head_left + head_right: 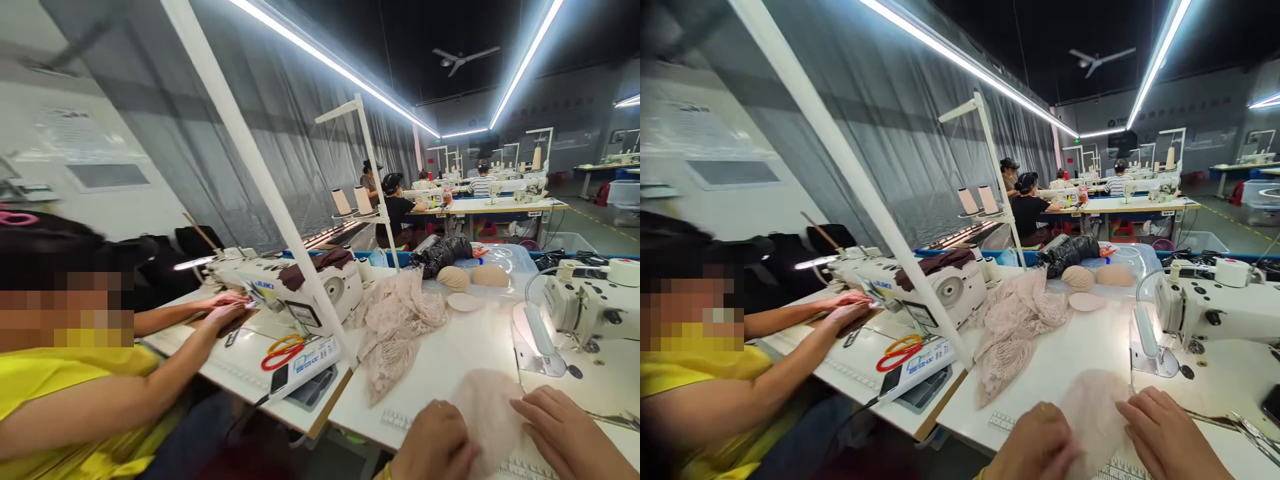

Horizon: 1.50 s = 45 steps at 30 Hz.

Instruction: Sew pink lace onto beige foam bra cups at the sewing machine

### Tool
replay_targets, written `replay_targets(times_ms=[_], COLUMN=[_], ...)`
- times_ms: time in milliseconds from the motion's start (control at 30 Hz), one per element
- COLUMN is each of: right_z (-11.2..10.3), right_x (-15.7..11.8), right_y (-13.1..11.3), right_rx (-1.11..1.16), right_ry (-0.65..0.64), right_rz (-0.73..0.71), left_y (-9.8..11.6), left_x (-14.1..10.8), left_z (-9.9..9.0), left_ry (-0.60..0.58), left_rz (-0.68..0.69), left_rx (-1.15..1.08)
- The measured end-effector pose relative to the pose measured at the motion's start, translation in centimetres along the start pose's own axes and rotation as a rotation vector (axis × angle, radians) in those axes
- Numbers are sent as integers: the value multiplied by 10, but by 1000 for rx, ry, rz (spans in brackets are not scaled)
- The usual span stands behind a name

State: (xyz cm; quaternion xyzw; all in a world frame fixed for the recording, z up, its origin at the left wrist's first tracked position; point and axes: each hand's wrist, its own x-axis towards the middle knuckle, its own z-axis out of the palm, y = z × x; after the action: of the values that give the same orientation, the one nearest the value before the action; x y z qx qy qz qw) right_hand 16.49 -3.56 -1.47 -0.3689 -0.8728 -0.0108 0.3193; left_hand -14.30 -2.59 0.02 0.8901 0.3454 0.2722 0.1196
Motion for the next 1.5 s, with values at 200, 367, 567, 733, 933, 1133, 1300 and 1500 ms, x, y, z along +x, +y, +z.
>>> replay_targets(times_ms=[200,367,567,733,933,1133,1300,1500], right_z=[-11,-8,19,26,6,-11,-9,-3], right_x=[35,93,126,126,108,85,68,57], right_y=[-18,-22,-30,-30,-27,-34,-34,-2], right_rx=[103,283,314,325,389,489,965,901], right_ry=[-165,-283,-358,-280,-145,22,26,101], right_rz=[338,333,276,387,444,449,809,939], left_y=[-1,-3,0,-6,-10,1,-17,-62], left_x=[16,28,34,29,34,52,87,174], left_z=[-27,-14,-22,-23,-19,-31,-44,-32], left_ry=[10,22,97,-29,198,35,-216,-121], left_rz=[-502,-424,-418,-555,-495,-527,-472,-314], left_rx=[118,76,-55,-100,-524,-522,-388,8])
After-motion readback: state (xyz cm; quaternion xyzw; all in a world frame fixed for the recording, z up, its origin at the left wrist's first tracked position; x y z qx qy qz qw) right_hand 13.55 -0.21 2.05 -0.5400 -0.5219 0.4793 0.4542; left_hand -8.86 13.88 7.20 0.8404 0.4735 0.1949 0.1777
